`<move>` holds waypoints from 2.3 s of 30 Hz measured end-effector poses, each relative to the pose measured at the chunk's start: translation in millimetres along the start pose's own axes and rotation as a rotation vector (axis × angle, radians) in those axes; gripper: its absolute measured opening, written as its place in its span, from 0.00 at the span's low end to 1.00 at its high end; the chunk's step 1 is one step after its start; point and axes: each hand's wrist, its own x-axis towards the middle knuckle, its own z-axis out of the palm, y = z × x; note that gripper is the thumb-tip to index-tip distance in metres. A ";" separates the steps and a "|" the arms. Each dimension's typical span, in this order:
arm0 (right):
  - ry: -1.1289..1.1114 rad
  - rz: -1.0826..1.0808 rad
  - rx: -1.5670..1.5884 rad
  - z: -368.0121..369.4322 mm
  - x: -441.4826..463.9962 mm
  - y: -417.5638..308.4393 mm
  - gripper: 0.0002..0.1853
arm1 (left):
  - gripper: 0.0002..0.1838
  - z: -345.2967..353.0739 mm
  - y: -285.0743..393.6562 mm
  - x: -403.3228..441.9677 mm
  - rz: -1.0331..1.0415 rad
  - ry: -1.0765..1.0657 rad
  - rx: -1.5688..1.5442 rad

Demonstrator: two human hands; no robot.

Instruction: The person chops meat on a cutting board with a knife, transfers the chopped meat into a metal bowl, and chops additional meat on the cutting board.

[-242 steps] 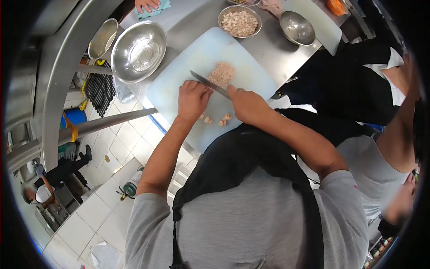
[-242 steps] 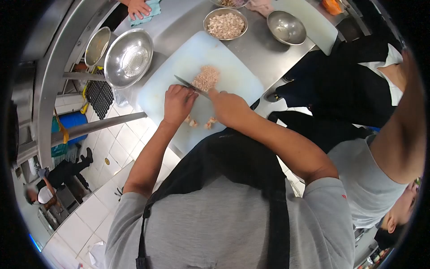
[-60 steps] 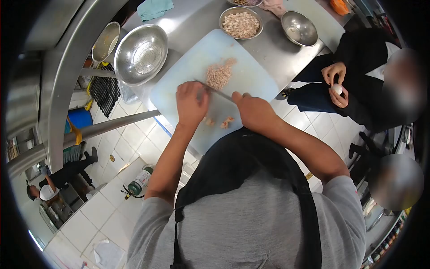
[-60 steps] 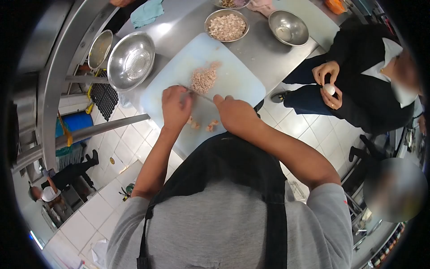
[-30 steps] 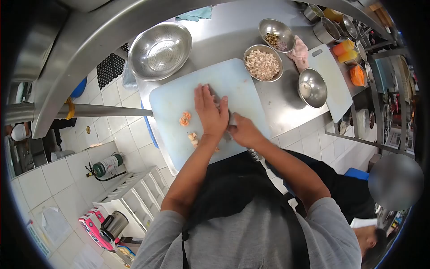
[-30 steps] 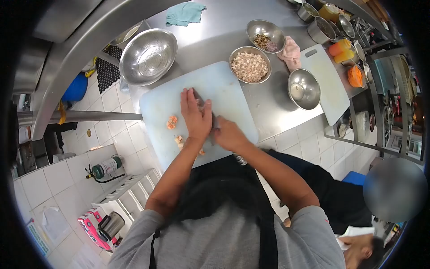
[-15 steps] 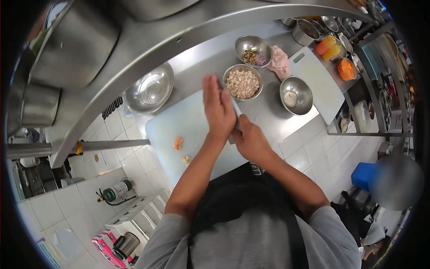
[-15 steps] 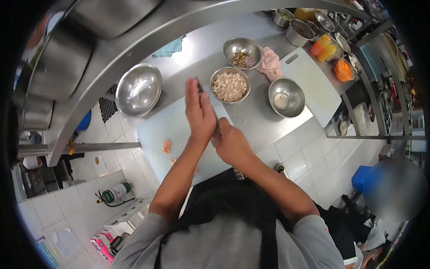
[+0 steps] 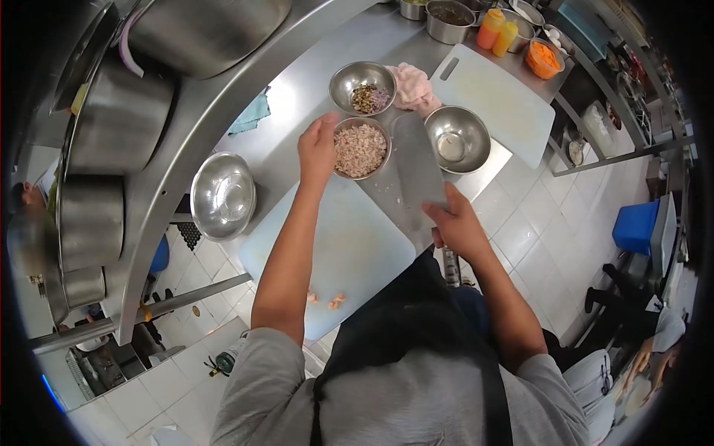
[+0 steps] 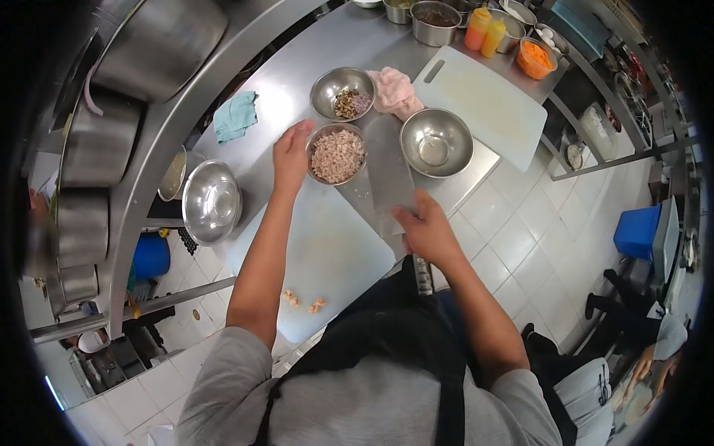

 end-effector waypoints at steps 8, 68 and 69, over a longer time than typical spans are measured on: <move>0.080 -0.015 0.024 -43.9 -19.1 -2.8 0.09 | 0.08 46.0 7.9 -127.7 0.294 -0.481 0.719; -0.614 -0.366 -1.172 57.4 69.0 35.2 0.19 | 0.02 -53.7 -25.0 -235.1 0.113 0.108 0.807; -0.613 -0.362 -1.167 57.4 68.6 35.2 0.19 | 0.01 -52.4 -29.4 -235.4 0.113 0.093 0.800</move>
